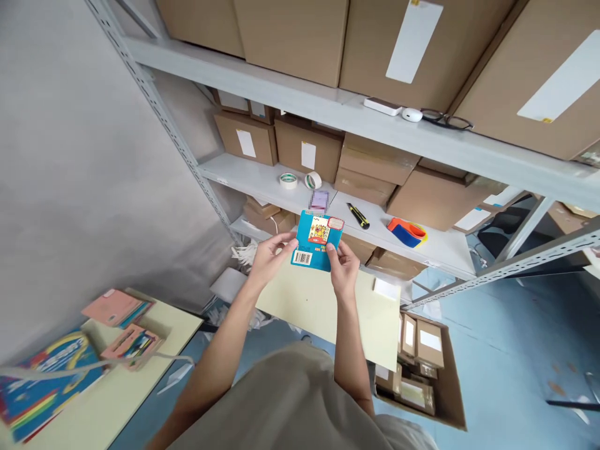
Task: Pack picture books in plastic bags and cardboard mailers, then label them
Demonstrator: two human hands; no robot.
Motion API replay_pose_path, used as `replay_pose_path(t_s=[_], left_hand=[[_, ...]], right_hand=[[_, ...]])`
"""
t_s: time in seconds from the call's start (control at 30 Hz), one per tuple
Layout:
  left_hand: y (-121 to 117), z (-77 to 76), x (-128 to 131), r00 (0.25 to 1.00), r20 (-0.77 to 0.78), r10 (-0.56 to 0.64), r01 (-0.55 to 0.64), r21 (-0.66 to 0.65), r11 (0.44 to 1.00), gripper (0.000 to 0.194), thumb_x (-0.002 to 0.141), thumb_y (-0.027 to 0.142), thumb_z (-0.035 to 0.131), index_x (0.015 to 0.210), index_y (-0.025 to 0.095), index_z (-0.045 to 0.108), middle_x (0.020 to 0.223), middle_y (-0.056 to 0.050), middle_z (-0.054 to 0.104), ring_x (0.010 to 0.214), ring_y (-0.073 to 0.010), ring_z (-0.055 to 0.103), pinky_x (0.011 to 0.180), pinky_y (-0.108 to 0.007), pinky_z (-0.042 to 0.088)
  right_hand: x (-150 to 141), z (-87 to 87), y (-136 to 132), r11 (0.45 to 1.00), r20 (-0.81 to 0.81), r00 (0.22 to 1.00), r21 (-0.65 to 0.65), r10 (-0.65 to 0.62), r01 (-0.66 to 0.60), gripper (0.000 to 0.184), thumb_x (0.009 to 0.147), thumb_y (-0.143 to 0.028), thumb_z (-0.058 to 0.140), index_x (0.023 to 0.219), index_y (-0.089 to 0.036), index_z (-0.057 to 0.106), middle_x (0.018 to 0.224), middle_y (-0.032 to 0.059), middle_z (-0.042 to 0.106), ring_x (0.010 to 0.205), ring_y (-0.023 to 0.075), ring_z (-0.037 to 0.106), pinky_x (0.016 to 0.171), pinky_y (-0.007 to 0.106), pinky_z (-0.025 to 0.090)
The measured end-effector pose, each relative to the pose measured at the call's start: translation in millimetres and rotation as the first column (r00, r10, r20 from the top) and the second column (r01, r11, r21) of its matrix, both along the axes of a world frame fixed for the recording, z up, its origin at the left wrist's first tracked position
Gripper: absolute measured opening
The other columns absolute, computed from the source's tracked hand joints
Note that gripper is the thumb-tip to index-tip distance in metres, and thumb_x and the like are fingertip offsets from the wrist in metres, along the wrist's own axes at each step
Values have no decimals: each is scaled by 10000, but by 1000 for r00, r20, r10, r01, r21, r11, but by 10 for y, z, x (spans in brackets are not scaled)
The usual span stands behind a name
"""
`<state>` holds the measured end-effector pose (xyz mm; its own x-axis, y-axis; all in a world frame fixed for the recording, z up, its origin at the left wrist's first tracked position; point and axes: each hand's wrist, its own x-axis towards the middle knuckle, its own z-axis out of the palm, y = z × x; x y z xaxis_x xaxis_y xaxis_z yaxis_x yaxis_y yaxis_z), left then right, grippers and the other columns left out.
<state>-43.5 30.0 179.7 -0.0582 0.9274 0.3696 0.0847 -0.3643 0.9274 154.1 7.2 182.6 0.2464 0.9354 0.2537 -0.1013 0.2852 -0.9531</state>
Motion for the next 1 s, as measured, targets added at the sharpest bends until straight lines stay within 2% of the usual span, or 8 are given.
replay_pose_path(t_s=[0.1,0.33,0.47,0.63,0.73,0.83,0.9,1.0], left_hand=[[68,8,1,981,137,-139,156,-120,981,588,865,775,902,958,195,883,967,-88,866,904,-266,801,830,-366,645],[49,-28,260,975,209,78,-72,-35,997,569,875,764,905,951,201,880,928,-82,854,861,-237,800,821,-347,651],[-48,32,445,974,120,194,-212,158,964,409,995,661,848,1000,258,914,1005,-80,881,920,-249,838,868,-380,697],[-179,58,664,990,40,137,-143,283,948,235,1044,532,833,1057,324,941,1155,-71,909,1055,-290,884,1015,-465,735],[-147,47,600,999,14,32,-35,228,973,287,990,526,897,1173,308,933,1222,-84,903,1117,-309,879,1077,-498,720],[-19,29,373,997,52,51,-56,110,992,417,962,562,914,1266,277,909,1286,-114,888,1212,-320,853,1138,-499,679],[78,7,205,994,97,52,-53,12,999,507,920,622,936,1257,244,910,1254,-135,892,1176,-321,852,1075,-462,688],[162,-28,52,984,156,-82,100,-106,989,599,858,705,956,1186,205,929,1135,-143,903,1019,-306,852,889,-398,700]], right_hand=[[35,25,19,1000,-29,999,-16,18,-18,646,888,-762,878,1197,-195,888,1139,102,913,1067,334,865,954,467,730],[-37,38,-68,943,137,933,66,-333,327,640,992,-683,803,1392,-188,870,1444,159,838,1377,368,808,1223,571,642],[-170,105,-144,977,155,964,16,-215,215,610,970,-668,838,1376,-215,891,1415,136,849,1335,384,825,1207,606,654],[-272,105,-79,991,57,989,3,-135,135,643,876,-644,934,1333,-192,904,1338,118,882,1198,361,857,1140,544,693],[-149,97,-2,987,46,986,9,-159,158,565,939,-660,858,1230,-181,926,1232,117,907,1132,347,862,1049,503,717],[23,89,52,990,19,990,6,-139,139,561,928,-681,855,1186,-189,930,1204,115,909,1123,350,861,1007,498,720],[104,77,63,995,-10,995,-5,-97,97,583,901,-694,881,1194,-192,928,1174,115,911,1118,356,862,1005,508,720],[159,46,61,999,-15,999,-30,-30,30,608,905,-721,872,1228,-208,922,1096,103,914,1099,356,867,984,511,727]])
